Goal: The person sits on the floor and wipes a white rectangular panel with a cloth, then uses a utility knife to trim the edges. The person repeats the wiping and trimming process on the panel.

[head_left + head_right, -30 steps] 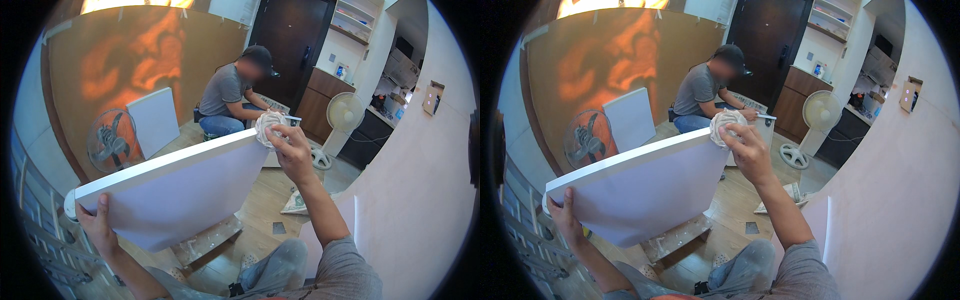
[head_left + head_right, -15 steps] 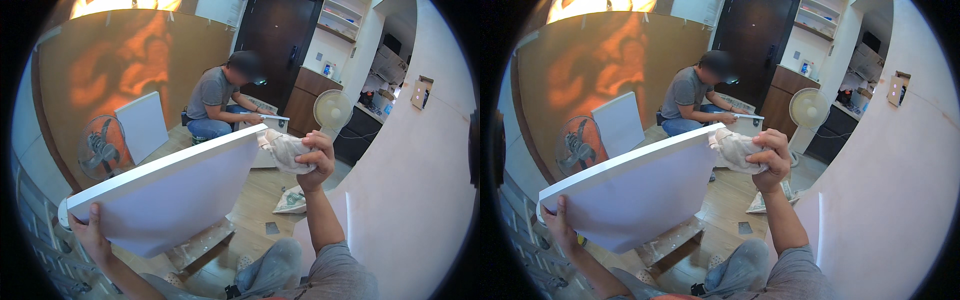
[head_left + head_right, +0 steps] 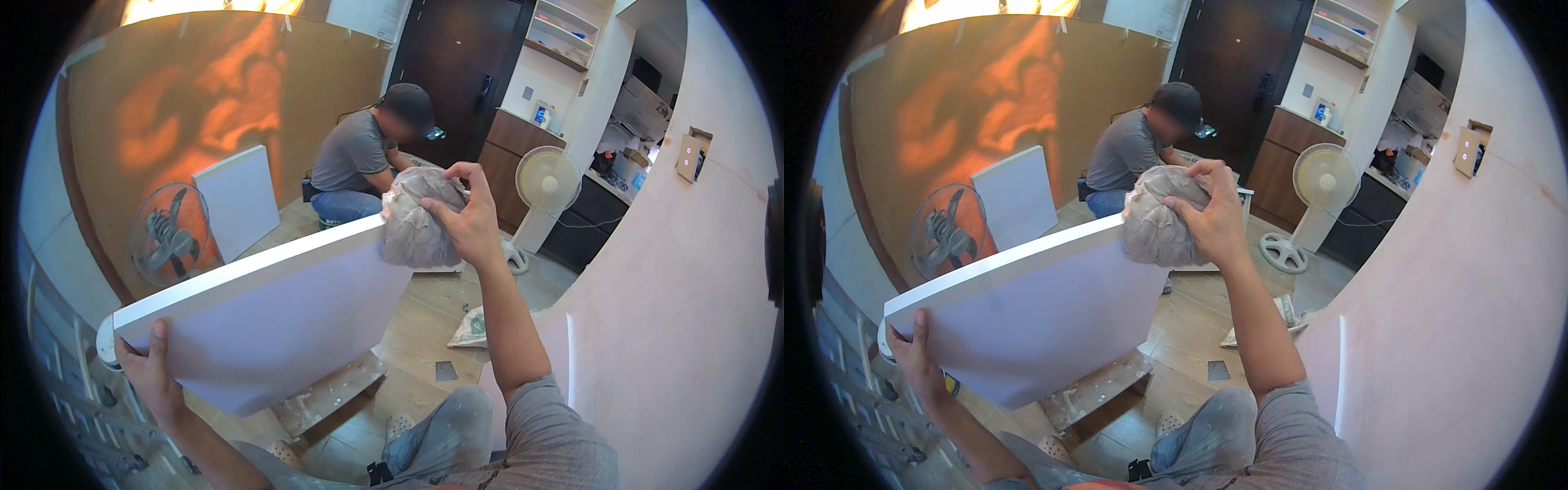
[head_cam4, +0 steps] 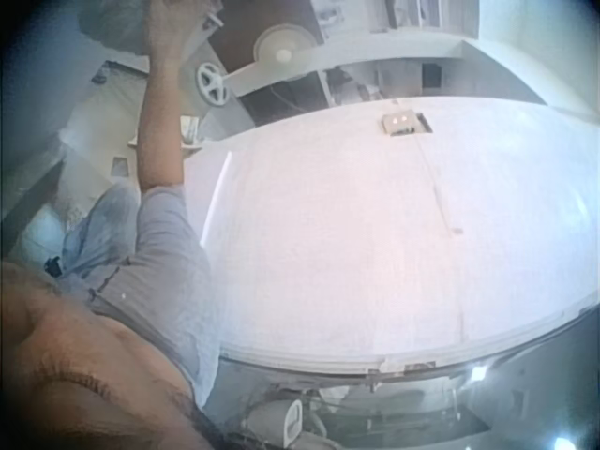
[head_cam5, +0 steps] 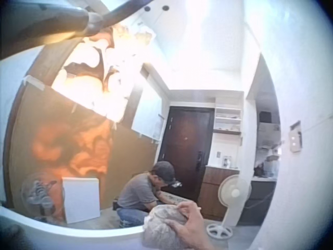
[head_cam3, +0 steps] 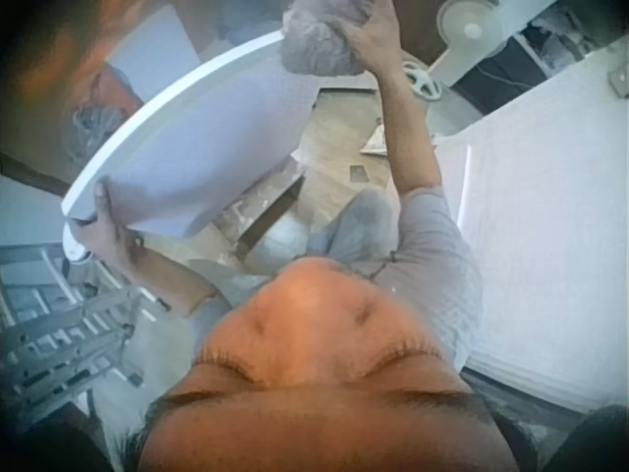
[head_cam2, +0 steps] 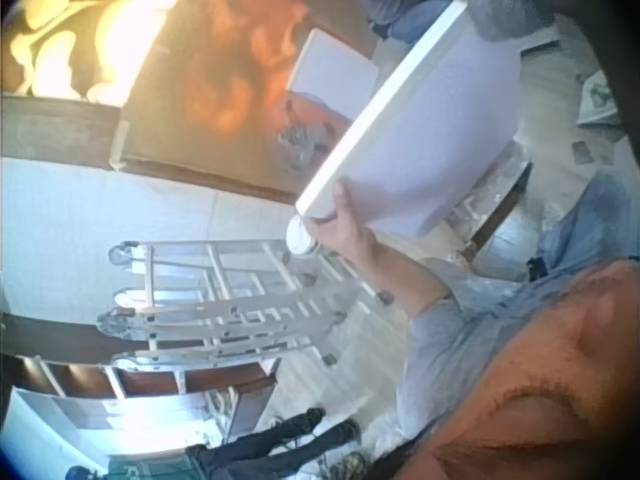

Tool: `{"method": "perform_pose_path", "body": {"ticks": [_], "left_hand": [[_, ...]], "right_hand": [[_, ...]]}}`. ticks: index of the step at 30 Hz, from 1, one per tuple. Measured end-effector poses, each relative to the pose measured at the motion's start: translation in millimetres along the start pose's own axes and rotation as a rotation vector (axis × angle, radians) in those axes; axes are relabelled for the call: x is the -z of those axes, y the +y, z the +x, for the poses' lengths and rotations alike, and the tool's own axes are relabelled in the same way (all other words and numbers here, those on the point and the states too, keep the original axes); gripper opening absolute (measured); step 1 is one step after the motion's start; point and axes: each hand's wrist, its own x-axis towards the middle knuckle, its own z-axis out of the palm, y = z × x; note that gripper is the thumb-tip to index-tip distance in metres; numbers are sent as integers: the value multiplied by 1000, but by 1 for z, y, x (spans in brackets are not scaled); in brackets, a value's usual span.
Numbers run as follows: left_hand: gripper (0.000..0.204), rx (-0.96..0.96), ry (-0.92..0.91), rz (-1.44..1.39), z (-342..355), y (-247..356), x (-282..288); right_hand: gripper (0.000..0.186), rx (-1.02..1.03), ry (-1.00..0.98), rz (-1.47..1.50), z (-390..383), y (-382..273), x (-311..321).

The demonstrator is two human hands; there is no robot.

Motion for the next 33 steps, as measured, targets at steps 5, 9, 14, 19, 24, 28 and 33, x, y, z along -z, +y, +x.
{"method": "perform_pose_path", "body": {"ticks": [5,9,14,19,24,28,33], "left_hand": [[54,-35,7,36,-1,0,3],[54,-24,7,10,-2,2,1],[55,-10,15,18,-2,4,0],[55,-14,19,34,-3,8,-2],[54,-26,22,32,-4,7,0],[56,-13,8,33,-5,10,-1],[64,9,-6,20,-6,7,6]], "right_hand": [[49,-70,-71,-125,-8,-27,-7],[70,-30,-92,-554,-17,-54,-19],[65,-16,-50,-725,-25,-63,-38],[31,47,-12,-402,-26,-37,-26],[26,21,82,-390,-28,-22,-11],[29,183,90,-522,-33,-33,-16],[28,121,96,-430,-32,-32,-16]]}}
